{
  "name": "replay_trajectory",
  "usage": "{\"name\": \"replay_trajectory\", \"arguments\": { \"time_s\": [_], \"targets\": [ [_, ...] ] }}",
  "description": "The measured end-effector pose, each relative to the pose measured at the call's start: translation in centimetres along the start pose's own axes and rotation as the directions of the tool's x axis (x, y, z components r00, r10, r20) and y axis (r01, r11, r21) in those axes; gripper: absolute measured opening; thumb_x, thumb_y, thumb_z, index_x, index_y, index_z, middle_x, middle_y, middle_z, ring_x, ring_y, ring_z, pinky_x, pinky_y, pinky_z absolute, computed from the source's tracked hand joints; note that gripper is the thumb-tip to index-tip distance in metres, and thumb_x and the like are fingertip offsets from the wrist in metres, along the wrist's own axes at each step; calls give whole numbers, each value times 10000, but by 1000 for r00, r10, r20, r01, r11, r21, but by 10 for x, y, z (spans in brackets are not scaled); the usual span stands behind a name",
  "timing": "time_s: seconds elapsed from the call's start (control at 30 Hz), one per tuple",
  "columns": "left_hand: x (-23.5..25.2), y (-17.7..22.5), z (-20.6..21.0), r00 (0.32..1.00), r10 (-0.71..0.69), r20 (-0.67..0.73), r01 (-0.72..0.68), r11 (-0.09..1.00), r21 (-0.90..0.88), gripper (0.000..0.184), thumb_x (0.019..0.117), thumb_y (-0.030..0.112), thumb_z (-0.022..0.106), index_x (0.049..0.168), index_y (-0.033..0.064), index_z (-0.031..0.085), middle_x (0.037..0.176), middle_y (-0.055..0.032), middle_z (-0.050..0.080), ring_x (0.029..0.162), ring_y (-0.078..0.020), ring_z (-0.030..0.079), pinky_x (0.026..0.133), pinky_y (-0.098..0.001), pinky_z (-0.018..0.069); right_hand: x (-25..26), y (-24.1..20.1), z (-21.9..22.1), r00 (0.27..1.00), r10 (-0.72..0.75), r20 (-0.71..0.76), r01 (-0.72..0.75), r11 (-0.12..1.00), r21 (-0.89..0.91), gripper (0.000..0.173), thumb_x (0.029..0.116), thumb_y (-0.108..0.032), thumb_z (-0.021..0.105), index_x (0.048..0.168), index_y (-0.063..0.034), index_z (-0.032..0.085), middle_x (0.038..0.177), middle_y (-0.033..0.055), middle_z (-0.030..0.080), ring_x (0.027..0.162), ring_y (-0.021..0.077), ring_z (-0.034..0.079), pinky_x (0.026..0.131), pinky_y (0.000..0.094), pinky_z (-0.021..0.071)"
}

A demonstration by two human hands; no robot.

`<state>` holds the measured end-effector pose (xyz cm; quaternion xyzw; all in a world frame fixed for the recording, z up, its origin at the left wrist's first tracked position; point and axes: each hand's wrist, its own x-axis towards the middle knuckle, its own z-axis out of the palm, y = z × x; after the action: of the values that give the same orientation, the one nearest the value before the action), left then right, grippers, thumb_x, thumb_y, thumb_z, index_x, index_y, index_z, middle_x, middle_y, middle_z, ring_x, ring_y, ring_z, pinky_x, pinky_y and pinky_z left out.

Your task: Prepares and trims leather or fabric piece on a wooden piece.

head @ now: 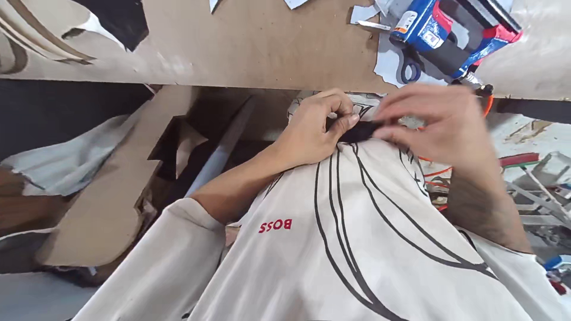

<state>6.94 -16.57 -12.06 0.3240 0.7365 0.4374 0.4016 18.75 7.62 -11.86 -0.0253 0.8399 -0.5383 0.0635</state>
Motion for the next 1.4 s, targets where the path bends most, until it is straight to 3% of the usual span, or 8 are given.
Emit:
{"name": "replay_trajectory", "arguments": {
  "time_s": [0.2,0.37,0.47,0.57,0.63,0.7,0.83,1.4],
  "targets": [
    [11,-10,-7,979,-33,202,40,999,-31,216,1027,285,607,979,120,738,1065,29,721,940,-14,673,816,-230,578,27,96,-50,865,465,-191,-488,683,-544,819,855,-352,816,1500,-27,430,1373,369,514,1202,586,548,951,760,447],
    [29,-8,-13,943,-77,324,78,997,9,250,1014,384,626,982,170,752,1059,70,734,911,3,672,810,-252,573,56,103,-71,895,444,34,-326,705,-630,972,815,-224,772,1603,-128,210,1444,304,496,1179,544,593,906,738,492],
    [31,-4,-13,943,-91,320,83,996,36,246,1012,376,635,994,160,753,1058,54,735,914,-13,677,820,-267,580,70,53,-99,846,533,5,-414,662,-625,636,886,-353,627,1403,-18,467,1113,317,640,910,508,661,716,729,488],
    [28,-4,-16,931,-88,355,75,996,50,259,1005,411,638,1013,177,749,1026,68,732,913,-16,681,820,-277,593,73,0,-140,692,687,221,-598,717,-358,462,997,-572,596,1164,-145,656,761,67,706,517,172,682,457,408,607],
    [30,-3,-18,920,-66,385,44,997,65,258,996,424,651,1032,189,751,989,67,729,882,-35,681,791,-303,594,74,-54,-139,523,768,369,-796,595,-111,305,1065,-409,546,1237,-160,589,840,85,738,505,185,695,453,373,630],
    [30,-1,-18,921,-50,386,18,996,86,268,1004,425,636,1049,185,745,957,45,715,866,-76,677,782,-354,589,57,-90,-122,524,779,345,-848,513,131,308,1091,-238,479,1395,-206,520,912,160,725,370,213,591,311,369,521],
    [19,4,-10,949,-62,309,18,990,143,242,1031,389,582,1020,185,711,942,36,693,827,-113,668,726,-387,583,69,-99,-119,474,631,614,-874,421,242,688,1096,-102,396,1632,-407,91,1125,221,666,426,323,632,335,536,561],
    [22,13,-10,971,-75,229,43,989,140,65,924,155,688,903,180,745,765,29,691,682,-129,660,607,-406,557,86,-126,-89,413,671,615,-904,382,191,673,1086,-100,467,1634,-370,184,1058,212,694,457,337,664,363,535,581]
  ]
}}
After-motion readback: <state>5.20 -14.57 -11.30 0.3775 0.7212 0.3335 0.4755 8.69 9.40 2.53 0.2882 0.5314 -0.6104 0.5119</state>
